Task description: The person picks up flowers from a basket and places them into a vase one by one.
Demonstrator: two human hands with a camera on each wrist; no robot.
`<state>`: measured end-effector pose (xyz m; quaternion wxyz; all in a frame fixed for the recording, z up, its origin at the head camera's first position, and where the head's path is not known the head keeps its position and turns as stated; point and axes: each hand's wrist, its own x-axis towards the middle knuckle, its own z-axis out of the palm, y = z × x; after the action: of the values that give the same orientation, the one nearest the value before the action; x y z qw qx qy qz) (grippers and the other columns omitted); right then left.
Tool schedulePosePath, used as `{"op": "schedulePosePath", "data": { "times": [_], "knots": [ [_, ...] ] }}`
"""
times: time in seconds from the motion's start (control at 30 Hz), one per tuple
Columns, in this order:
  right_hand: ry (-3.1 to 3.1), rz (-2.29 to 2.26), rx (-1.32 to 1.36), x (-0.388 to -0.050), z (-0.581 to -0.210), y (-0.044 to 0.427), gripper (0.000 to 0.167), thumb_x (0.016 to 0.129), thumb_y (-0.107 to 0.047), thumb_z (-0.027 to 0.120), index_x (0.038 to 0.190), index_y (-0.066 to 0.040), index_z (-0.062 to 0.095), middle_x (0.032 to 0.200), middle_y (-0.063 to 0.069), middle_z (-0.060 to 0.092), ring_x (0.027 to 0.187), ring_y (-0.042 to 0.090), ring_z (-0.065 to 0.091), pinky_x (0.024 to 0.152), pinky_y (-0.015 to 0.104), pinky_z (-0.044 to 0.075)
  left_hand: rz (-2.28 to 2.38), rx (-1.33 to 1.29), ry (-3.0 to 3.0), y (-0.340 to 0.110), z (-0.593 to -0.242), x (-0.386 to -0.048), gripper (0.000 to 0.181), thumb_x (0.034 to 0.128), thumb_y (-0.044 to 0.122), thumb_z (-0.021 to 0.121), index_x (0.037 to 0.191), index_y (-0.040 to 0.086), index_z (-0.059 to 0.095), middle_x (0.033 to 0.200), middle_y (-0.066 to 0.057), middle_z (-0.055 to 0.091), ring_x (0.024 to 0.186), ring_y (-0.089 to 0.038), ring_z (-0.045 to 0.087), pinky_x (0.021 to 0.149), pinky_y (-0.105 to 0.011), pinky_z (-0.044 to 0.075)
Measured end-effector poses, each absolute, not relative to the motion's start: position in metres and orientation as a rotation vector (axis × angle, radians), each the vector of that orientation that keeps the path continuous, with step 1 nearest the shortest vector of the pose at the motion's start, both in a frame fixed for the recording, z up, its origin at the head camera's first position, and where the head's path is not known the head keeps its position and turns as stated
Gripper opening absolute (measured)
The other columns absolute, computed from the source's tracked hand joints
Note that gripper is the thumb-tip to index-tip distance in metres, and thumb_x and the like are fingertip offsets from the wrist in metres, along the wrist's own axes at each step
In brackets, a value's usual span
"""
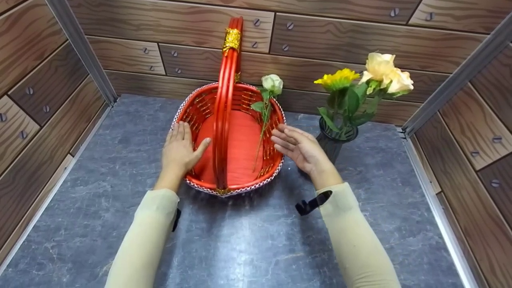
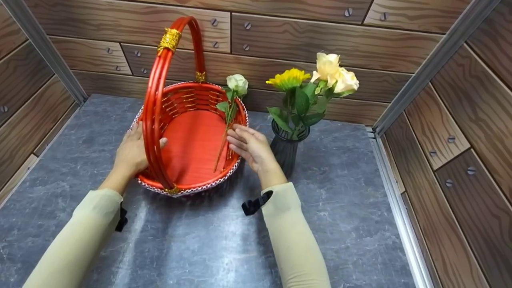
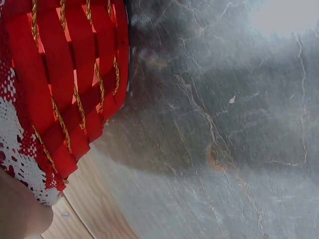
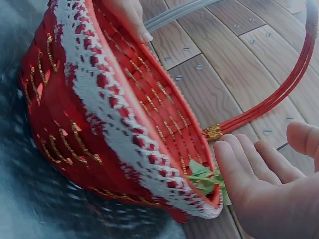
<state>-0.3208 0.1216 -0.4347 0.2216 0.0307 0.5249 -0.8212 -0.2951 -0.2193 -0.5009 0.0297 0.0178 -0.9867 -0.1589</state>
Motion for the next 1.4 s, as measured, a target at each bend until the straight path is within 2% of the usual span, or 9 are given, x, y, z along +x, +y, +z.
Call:
{"op": "schedulePosePath", "data": {
  "times": [0.27,0.73,1.03,1.4],
  "knots": [
    [1.378,-2.276,0.103,-0.324,-0.447,0.109,0.049,0.107,-0.016,0.044,0.152,0.002,0.035,0.153,0.025,0.039,0.142,0.037,0.041,0.113,0.043,0.041,-0.492,0.043,-3.031,-0.219,-0.503,-0.294,0.099,0.0977,0.071,0.023,0.156,-0.007,0.011,0.164,-0.025,0.011,0.154,-0.039,0.004,0.125,-0.049,0.004],
    [1.316,-2.267,0.147,-0.328,-0.457,0.098,0.047,0.107,-0.018,0.044,0.151,0.0,0.038,0.156,0.021,0.038,0.144,0.034,0.039,0.119,0.044,0.031,-0.497,0.047,-3.02,-0.218,-0.504,-0.294,0.099,0.0973,0.072,0.024,0.156,-0.007,0.013,0.164,-0.024,0.013,0.153,-0.038,0.006,0.126,-0.047,0.005],
    [1.293,-2.268,0.221,-0.332,-0.457,0.091,0.056,0.108,-0.021,0.036,0.158,-0.003,0.02,0.164,0.018,0.021,0.152,0.032,0.022,0.124,0.042,0.018,-0.498,0.046,-3.007,-0.218,-0.501,-0.296,0.097,0.0982,0.07,0.027,0.156,-0.007,0.015,0.164,-0.024,0.015,0.154,-0.038,0.007,0.126,-0.047,0.006],
    [1.298,-2.233,0.32,-0.346,-0.459,0.077,0.064,0.106,-0.026,0.04,0.159,-0.006,0.011,0.167,0.017,0.008,0.155,0.031,0.006,0.126,0.04,0.004,-0.504,0.051,-3.007,-0.22,-0.502,-0.296,0.096,0.0984,0.069,0.028,0.156,-0.007,0.014,0.164,-0.024,0.014,0.153,-0.038,0.007,0.125,-0.048,0.006]
  ]
}}
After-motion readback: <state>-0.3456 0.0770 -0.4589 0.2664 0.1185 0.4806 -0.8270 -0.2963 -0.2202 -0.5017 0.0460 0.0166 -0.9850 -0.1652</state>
